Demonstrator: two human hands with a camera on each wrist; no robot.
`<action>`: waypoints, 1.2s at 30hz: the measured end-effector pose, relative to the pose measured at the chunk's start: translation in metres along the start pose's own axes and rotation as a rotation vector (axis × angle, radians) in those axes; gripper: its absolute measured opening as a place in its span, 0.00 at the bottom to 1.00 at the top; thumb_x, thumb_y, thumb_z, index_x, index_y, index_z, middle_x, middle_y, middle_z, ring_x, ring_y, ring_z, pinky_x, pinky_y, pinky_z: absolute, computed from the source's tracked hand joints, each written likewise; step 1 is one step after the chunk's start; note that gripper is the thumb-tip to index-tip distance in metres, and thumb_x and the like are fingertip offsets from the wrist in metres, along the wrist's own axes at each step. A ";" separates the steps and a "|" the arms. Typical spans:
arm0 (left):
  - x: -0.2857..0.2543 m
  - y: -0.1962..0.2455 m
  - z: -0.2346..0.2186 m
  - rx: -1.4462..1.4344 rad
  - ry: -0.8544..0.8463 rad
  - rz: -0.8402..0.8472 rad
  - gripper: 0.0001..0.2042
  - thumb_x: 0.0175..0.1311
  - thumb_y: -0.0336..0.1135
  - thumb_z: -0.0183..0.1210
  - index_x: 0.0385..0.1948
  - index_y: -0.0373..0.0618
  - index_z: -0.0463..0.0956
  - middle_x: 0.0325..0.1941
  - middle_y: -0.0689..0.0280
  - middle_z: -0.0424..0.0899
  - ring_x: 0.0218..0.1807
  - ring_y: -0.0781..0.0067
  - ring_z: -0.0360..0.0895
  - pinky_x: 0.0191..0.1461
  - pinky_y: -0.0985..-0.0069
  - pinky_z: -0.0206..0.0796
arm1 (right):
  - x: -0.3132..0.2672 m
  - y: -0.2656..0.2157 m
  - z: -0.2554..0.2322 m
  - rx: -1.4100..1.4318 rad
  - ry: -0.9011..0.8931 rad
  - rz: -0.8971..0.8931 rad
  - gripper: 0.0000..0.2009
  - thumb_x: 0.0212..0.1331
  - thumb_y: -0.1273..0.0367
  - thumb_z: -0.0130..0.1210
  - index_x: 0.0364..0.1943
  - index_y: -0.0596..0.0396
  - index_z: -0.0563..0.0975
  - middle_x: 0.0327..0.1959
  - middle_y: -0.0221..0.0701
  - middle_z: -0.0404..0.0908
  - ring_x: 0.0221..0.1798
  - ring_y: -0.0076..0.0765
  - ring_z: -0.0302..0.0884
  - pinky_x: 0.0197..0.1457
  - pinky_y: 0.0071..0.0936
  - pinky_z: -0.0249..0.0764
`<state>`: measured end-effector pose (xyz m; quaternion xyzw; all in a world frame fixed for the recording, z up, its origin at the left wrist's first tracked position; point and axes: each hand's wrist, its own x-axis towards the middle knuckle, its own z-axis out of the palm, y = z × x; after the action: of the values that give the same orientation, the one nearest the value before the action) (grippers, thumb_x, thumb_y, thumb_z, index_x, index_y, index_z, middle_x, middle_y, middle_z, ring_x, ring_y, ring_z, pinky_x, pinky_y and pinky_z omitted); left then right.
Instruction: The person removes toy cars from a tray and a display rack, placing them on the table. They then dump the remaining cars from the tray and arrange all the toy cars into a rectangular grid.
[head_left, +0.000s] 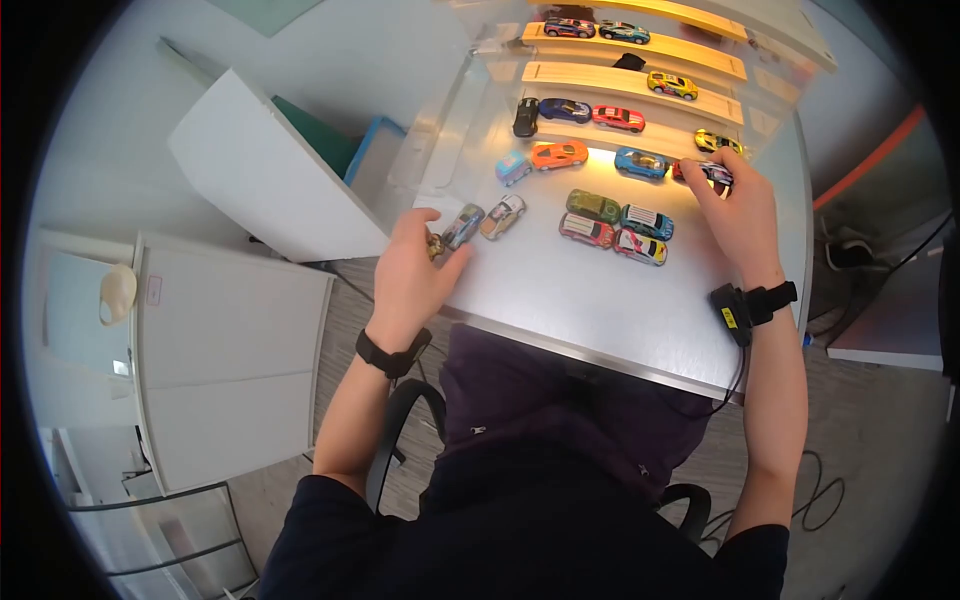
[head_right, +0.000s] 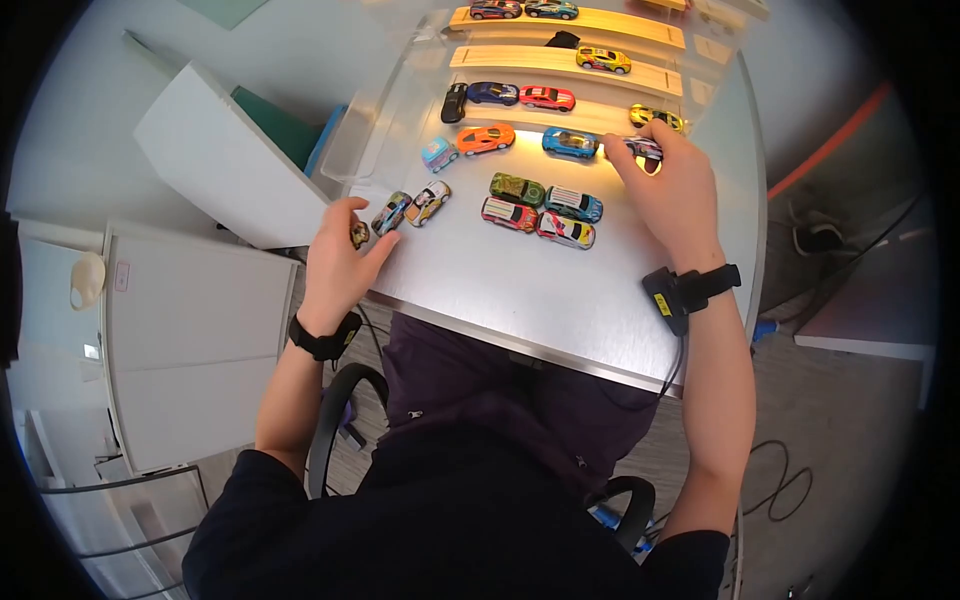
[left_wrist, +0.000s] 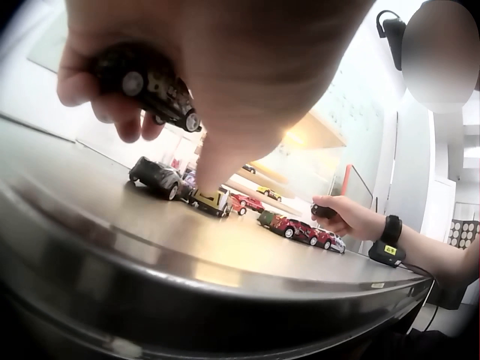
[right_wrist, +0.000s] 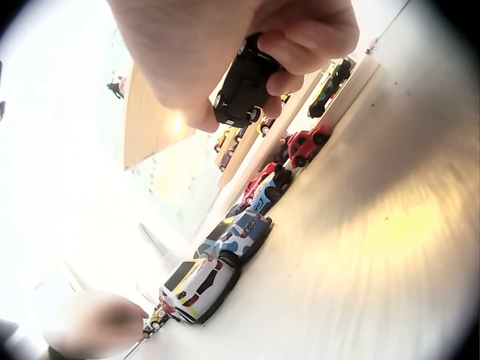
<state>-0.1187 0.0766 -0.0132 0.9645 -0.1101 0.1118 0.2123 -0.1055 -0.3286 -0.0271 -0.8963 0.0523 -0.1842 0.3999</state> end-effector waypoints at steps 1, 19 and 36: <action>-0.001 0.004 -0.001 -0.054 0.047 0.002 0.22 0.65 0.34 0.73 0.57 0.40 0.76 0.47 0.51 0.83 0.44 0.49 0.83 0.48 0.61 0.76 | 0.001 0.000 0.000 0.002 0.011 -0.018 0.23 0.68 0.49 0.69 0.37 0.59 0.83 0.25 0.35 0.82 0.27 0.35 0.77 0.33 0.35 0.71; -0.014 0.103 0.040 -0.235 -0.262 0.620 0.27 0.59 0.22 0.71 0.63 0.41 0.77 0.59 0.54 0.81 0.60 0.46 0.80 0.65 0.56 0.72 | 0.001 0.006 0.001 -0.022 0.036 -0.067 0.26 0.67 0.45 0.69 0.40 0.59 0.85 0.22 0.34 0.82 0.24 0.37 0.79 0.31 0.36 0.72; -0.002 0.090 0.040 -0.297 -0.143 0.463 0.15 0.57 0.23 0.75 0.46 0.41 0.84 0.48 0.59 0.81 0.49 0.52 0.82 0.53 0.61 0.77 | 0.001 0.002 -0.001 -0.065 0.010 -0.057 0.25 0.68 0.47 0.69 0.39 0.60 0.85 0.24 0.35 0.83 0.27 0.37 0.78 0.32 0.36 0.71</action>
<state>-0.1377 -0.0201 -0.0144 0.8775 -0.3572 0.0715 0.3120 -0.1053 -0.3310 -0.0279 -0.9091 0.0345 -0.1984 0.3648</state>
